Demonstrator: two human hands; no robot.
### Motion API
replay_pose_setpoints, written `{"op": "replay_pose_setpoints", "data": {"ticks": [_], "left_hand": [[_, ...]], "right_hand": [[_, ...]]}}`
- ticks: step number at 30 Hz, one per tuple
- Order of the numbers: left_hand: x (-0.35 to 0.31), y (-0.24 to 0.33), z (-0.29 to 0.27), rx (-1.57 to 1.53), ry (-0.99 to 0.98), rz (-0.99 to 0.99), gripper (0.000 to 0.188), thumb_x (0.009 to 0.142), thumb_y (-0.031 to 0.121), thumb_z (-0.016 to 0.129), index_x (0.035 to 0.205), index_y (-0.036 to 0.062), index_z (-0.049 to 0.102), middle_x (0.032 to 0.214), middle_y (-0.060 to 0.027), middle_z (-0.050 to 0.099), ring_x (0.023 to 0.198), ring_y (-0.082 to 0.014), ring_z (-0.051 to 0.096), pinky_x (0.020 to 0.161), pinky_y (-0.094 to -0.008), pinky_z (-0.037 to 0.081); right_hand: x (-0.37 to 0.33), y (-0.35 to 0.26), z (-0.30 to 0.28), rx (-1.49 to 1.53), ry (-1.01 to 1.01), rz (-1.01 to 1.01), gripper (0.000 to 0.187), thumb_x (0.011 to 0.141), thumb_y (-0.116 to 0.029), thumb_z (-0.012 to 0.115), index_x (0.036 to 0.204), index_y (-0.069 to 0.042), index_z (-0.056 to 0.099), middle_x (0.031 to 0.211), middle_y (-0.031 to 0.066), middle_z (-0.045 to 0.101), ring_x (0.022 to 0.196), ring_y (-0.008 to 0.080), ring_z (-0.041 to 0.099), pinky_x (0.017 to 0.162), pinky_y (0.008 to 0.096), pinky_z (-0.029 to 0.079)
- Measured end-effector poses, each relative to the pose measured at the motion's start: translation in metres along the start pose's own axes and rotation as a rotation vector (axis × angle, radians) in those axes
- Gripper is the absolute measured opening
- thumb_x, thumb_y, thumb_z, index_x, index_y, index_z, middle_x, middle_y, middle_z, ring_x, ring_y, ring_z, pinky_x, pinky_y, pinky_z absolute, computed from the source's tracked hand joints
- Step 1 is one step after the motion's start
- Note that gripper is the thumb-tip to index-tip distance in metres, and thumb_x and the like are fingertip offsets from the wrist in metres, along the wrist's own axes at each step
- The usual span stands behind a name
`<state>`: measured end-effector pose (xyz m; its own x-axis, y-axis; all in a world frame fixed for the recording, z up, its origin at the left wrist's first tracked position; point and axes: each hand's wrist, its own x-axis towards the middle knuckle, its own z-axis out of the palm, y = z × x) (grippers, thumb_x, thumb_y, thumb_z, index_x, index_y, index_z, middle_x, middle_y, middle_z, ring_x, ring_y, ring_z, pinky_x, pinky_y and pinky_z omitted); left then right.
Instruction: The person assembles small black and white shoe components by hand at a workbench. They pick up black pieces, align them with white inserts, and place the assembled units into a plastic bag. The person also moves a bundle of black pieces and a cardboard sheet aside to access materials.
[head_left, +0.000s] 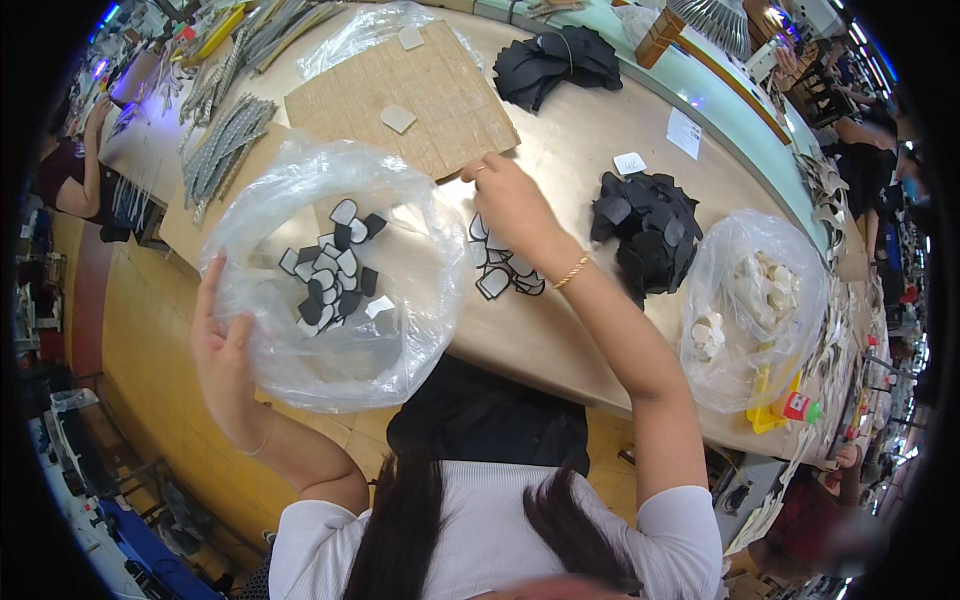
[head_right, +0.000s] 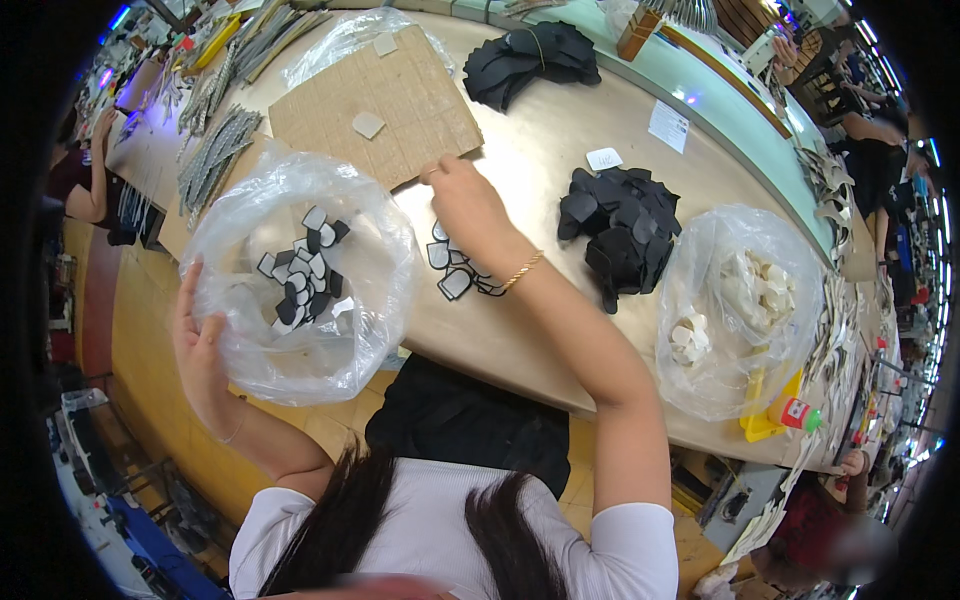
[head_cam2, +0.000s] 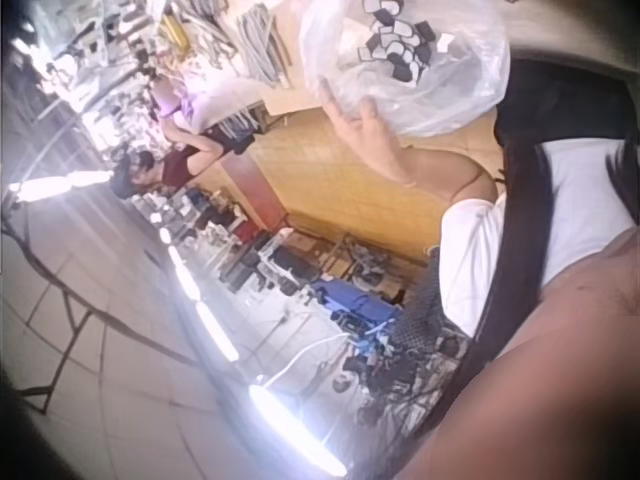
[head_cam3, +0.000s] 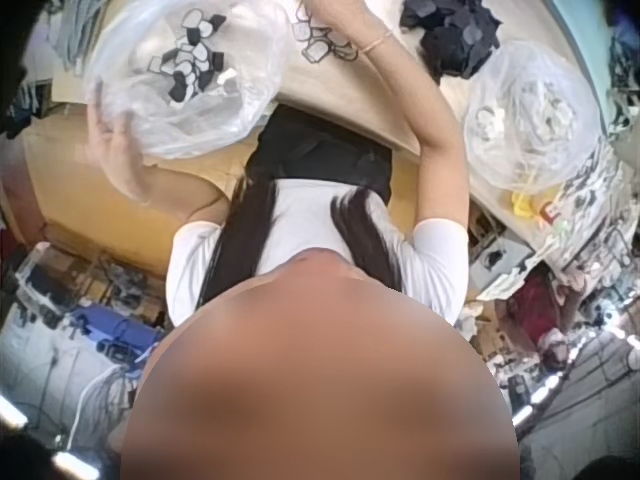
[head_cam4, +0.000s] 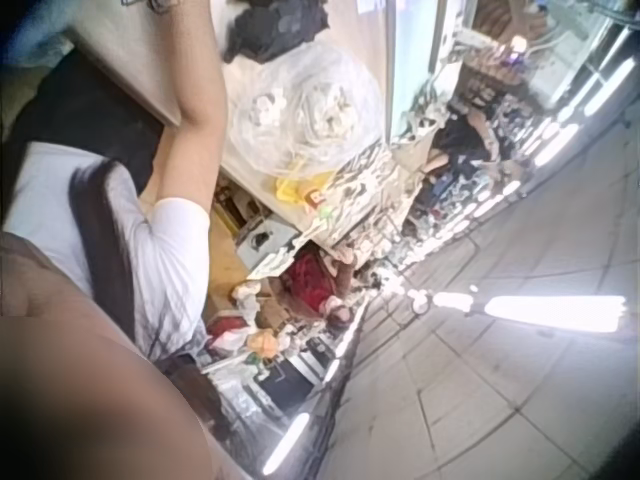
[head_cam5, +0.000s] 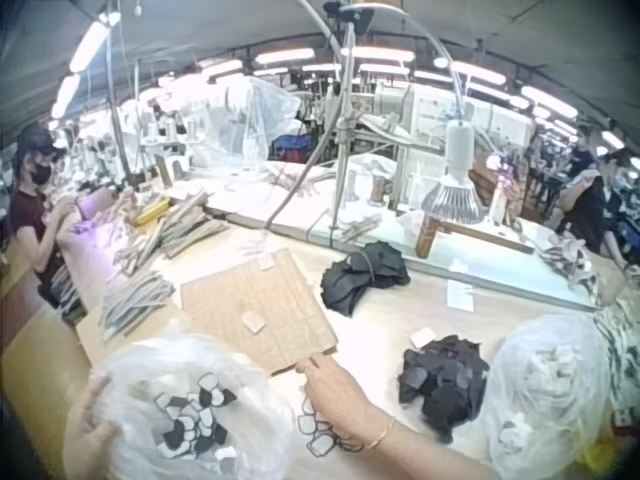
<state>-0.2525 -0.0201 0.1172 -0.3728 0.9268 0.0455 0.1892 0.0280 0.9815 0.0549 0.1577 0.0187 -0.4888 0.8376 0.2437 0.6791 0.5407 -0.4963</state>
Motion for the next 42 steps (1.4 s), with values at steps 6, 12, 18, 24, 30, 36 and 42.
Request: {"op": "replay_pose_setpoints", "data": {"ticks": [6, 12, 18, 24, 30, 36, 42], "left_hand": [[0.004, -0.006, 0.009, 0.029, 0.014, 0.024, 0.068, 0.081, -0.005, 0.047, 0.149, -0.0017, 0.042, 0.146, -0.0153, 0.048, 0.122, -0.0173, 0.054, 0.100, -0.0254, 0.043], [0.003, -0.005, 0.009, 0.033, -0.005, 0.012, 0.069, 0.081, -0.005, 0.047, 0.150, -0.0014, 0.041, 0.149, -0.0144, 0.045, 0.123, -0.0170, 0.053, 0.098, -0.0245, 0.044], [0.001, -0.008, 0.010, 0.025, -0.028, -0.018, 0.068, 0.081, -0.009, 0.047, 0.148, -0.0012, 0.044, 0.153, -0.0155, 0.042, 0.140, -0.0217, 0.039, 0.114, -0.0303, 0.030], [0.002, -0.018, 0.018, 0.152, -0.053, 0.045, 0.068, 0.080, -0.008, 0.048, 0.148, -0.0020, 0.043, 0.152, -0.0170, 0.042, 0.143, -0.0245, 0.036, 0.117, -0.0322, 0.025], [-0.004, -0.016, 0.025, 0.174, -0.049, 0.052, 0.068, 0.080, -0.007, 0.049, 0.147, -0.0014, 0.044, 0.151, -0.0174, 0.044, 0.141, -0.0254, 0.039, 0.116, -0.0337, 0.028], [-0.003, -0.015, 0.031, 0.250, -0.057, 0.106, 0.067, 0.080, -0.008, 0.049, 0.147, -0.0011, 0.044, 0.150, -0.0185, 0.043, 0.139, -0.0265, 0.041, 0.114, -0.0337, 0.032], [-0.001, -0.016, 0.037, 0.072, -0.024, 0.002, 0.070, 0.080, -0.010, 0.048, 0.149, -0.0005, 0.042, 0.149, -0.0174, 0.044, 0.140, -0.0261, 0.039, 0.116, -0.0337, 0.029]], "right_hand": [[-0.055, 0.000, -0.012, -0.020, -0.084, -0.089, 0.051, 0.086, -0.042, 0.064, 0.127, -0.011, 0.064, 0.137, 0.0152, 0.056, 0.132, 0.0363, 0.046, 0.113, 0.0530, 0.031], [-0.085, -0.013, 0.007, -0.269, -0.021, -0.190, 0.057, 0.080, -0.055, 0.071, 0.121, -0.016, 0.066, 0.137, 0.0112, 0.055, 0.132, 0.0347, 0.045, 0.111, 0.0584, 0.029], [-0.085, -0.015, 0.009, -0.257, 0.115, -0.206, 0.024, 0.076, -0.023, 0.074, 0.095, -0.013, 0.064, 0.104, 0.0030, 0.060, 0.099, 0.0234, 0.058, 0.086, 0.0460, 0.045], [-0.077, -0.008, 0.013, -0.195, 0.200, -0.179, 0.014, 0.076, -0.016, 0.073, 0.087, -0.012, 0.067, 0.087, 0.0042, 0.064, 0.082, 0.0213, 0.062, 0.061, 0.0354, 0.051], [-0.038, 0.002, -0.016, 0.390, 0.314, 0.386, 0.015, 0.086, -0.014, 0.069, 0.096, -0.003, 0.072, 0.081, 0.0082, 0.073, 0.069, 0.0147, 0.068, 0.067, 0.0271, 0.053], [0.001, -0.055, -0.036, 0.894, 0.259, 0.366, 0.015, 0.091, -0.016, 0.071, 0.100, -0.004, 0.070, 0.087, 0.0020, 0.068, 0.074, 0.0056, 0.060, 0.068, 0.0217, 0.049], [0.013, -0.124, -0.002, 0.702, -0.201, 0.005, 0.067, 0.104, -0.061, 0.034, 0.151, -0.014, 0.042, 0.142, 0.0195, 0.056, 0.133, 0.0258, 0.050, 0.110, 0.0362, 0.039]]}}
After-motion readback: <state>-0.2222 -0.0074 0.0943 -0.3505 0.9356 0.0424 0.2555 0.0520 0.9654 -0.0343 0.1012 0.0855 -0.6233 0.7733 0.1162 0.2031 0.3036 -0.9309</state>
